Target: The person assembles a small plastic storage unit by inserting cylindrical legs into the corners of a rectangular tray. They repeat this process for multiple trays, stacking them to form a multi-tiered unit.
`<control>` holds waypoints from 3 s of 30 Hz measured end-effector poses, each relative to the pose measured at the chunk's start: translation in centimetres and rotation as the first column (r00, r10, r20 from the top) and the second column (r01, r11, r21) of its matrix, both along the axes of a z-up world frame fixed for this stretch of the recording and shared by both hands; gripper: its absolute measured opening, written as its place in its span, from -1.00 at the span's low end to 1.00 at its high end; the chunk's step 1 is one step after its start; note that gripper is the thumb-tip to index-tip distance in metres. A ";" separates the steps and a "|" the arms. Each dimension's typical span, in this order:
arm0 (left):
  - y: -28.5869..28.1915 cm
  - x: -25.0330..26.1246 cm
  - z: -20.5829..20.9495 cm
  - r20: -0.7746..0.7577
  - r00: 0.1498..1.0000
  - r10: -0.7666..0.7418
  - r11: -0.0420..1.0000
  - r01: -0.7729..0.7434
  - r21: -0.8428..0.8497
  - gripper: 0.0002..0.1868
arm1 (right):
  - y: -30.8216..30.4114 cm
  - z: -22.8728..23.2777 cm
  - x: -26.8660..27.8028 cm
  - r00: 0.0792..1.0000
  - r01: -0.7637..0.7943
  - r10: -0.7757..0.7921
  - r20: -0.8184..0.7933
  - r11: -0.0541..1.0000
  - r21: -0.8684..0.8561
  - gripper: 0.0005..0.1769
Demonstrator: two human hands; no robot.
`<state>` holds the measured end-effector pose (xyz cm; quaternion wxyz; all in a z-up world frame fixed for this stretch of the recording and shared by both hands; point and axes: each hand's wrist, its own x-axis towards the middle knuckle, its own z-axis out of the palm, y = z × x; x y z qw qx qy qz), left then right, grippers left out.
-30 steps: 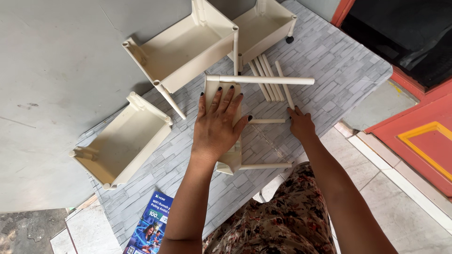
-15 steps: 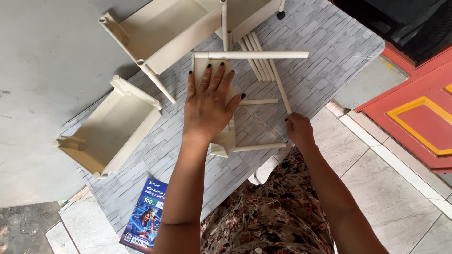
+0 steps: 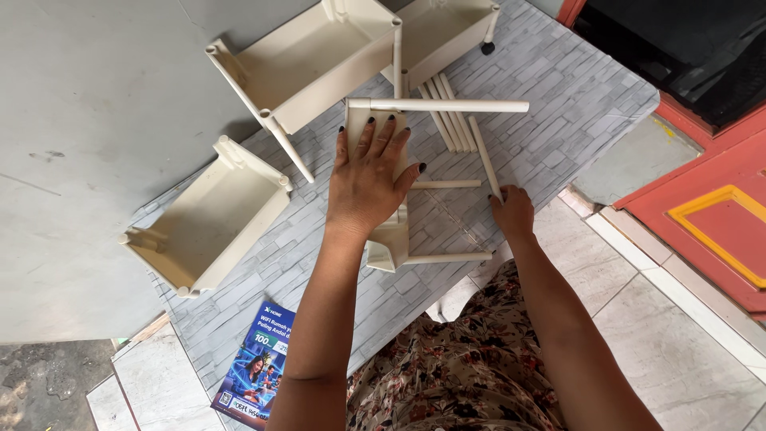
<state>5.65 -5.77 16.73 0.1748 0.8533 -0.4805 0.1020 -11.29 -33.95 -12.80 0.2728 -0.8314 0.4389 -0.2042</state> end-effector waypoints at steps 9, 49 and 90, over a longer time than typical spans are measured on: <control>0.5 -0.1 0.0 0.010 1.000 -0.024 0.996 0.025 -0.086 -0.39 | 3.7 -2.1 -3.4 0.969 0.053 -0.175 0.176 0.839 0.541 -0.68; 1.7 -0.1 0.7 -0.338 0.902 -0.267 0.936 0.160 -0.314 -0.68 | 12.7 8.7 -5.6 0.765 -0.305 0.302 0.569 0.948 -0.093 -0.78; 1.2 -0.1 0.3 -0.350 0.892 -0.286 0.932 0.173 -0.320 -0.86 | 10.6 6.0 -6.7 0.662 -0.583 0.268 0.700 0.771 0.256 -0.48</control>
